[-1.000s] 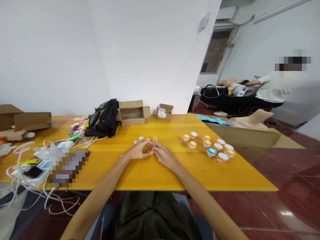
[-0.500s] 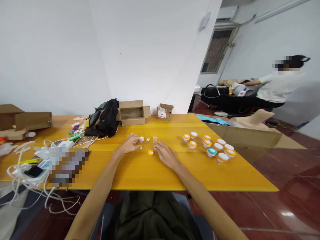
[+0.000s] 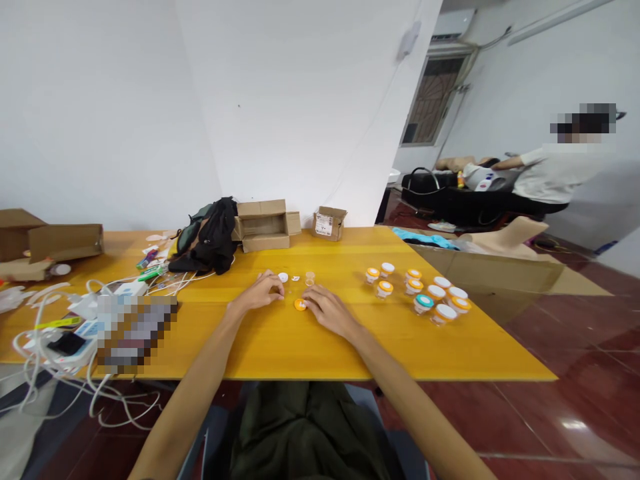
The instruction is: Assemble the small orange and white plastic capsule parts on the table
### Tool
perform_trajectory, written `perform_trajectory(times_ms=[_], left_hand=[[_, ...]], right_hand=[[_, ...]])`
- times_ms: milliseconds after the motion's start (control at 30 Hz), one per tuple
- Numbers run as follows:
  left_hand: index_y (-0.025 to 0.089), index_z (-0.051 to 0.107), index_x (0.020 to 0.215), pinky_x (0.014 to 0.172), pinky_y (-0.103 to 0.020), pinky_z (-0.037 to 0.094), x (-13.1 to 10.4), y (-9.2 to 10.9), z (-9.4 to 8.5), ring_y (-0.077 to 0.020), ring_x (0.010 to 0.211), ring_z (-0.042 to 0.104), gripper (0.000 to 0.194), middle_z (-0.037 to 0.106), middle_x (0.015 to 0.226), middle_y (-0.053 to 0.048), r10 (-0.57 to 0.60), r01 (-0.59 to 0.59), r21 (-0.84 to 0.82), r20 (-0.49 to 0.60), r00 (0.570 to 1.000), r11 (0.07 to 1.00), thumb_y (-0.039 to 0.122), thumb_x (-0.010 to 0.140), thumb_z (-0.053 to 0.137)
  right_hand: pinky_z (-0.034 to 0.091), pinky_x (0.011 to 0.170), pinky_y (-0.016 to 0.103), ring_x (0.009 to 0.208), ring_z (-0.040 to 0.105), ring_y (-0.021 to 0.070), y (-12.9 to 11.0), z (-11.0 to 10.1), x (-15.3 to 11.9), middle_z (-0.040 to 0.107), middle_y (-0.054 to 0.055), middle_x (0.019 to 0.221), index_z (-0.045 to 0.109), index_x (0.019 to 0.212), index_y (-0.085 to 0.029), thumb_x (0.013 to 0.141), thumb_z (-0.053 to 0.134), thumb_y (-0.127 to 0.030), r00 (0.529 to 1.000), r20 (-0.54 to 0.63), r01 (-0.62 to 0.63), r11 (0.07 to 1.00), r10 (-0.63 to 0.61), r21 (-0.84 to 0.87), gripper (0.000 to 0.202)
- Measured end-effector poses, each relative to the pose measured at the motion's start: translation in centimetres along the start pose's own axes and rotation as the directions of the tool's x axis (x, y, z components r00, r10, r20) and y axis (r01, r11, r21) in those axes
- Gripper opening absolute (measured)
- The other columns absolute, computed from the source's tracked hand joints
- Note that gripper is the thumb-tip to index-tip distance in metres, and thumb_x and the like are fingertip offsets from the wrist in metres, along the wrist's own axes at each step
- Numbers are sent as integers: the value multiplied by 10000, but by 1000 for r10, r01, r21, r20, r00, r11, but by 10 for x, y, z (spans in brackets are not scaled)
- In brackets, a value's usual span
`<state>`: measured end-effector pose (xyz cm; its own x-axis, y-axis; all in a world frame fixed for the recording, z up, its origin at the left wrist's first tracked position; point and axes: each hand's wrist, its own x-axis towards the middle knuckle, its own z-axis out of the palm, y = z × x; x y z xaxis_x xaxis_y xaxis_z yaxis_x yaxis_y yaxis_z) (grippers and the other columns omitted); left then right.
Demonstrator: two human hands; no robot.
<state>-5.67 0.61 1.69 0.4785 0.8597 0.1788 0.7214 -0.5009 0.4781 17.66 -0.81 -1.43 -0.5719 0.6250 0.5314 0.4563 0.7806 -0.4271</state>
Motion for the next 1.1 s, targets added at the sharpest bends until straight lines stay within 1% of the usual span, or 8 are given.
perform_trajectory(times_ms=[200,300,367,533,667,800,967,1100], left_hand=[[214,677,722,932,-380,389,0,1,1,-222,949,545,112,655,758,-20,16,-14,-57,33,999,998,288,795,637],[210,691,758,901,-365,411,0,0,0,-222,938,554,78,670,777,-28,12,-10,-76,23,1000,997,275,782,656],[216,707,772,907,-367,409,1,-2,0,-227,949,554,80,685,795,-34,22,-21,-73,22,1000,997,286,780,668],[220,718,696,906,-361,412,1,-5,-2,-229,941,558,151,684,762,-39,46,-44,-64,24,999,997,331,786,668],[214,700,659,879,-351,425,0,-4,-3,-220,898,564,144,671,716,-28,41,-37,-98,37,998,994,296,773,670],[206,693,659,873,-336,436,0,-1,-3,-201,859,581,129,678,728,-20,34,-23,-157,64,997,987,259,772,663],[198,693,682,843,-311,457,0,2,-3,-186,831,601,126,688,760,-20,24,-9,-199,72,997,980,254,786,648],[196,701,711,842,-304,462,0,2,-2,-181,834,609,147,698,784,-21,24,-8,-208,77,997,978,275,813,631]], right_hand=[[503,857,362,927,626,206,-2,-1,1,688,70,975,671,957,-215,920,524,-206,998,57,8,1000,-10,28,152],[504,861,361,942,631,208,-1,1,1,692,70,983,673,978,-215,899,560,-205,998,60,8,999,-11,40,138],[501,875,364,964,632,209,1,3,1,694,68,1002,672,997,-221,879,588,-197,998,57,15,998,-18,56,147],[497,890,367,986,635,209,3,6,2,697,56,1021,672,1008,-232,834,642,-180,997,70,18,995,-25,100,184],[502,869,356,946,641,203,3,6,3,699,48,987,676,992,-237,830,637,-155,996,90,-3,992,-8,122,186],[504,855,353,926,637,205,2,6,3,694,53,967,675,985,-217,820,660,-171,995,99,-24,992,12,126,171],[504,858,355,933,634,207,3,5,3,689,52,981,677,1023,-224,783,721,-213,995,101,-36,990,22,138,245],[499,884,360,968,635,210,3,6,4,689,59,1012,679,1040,-221,770,731,-188,993,112,-39,988,22,153,277]])
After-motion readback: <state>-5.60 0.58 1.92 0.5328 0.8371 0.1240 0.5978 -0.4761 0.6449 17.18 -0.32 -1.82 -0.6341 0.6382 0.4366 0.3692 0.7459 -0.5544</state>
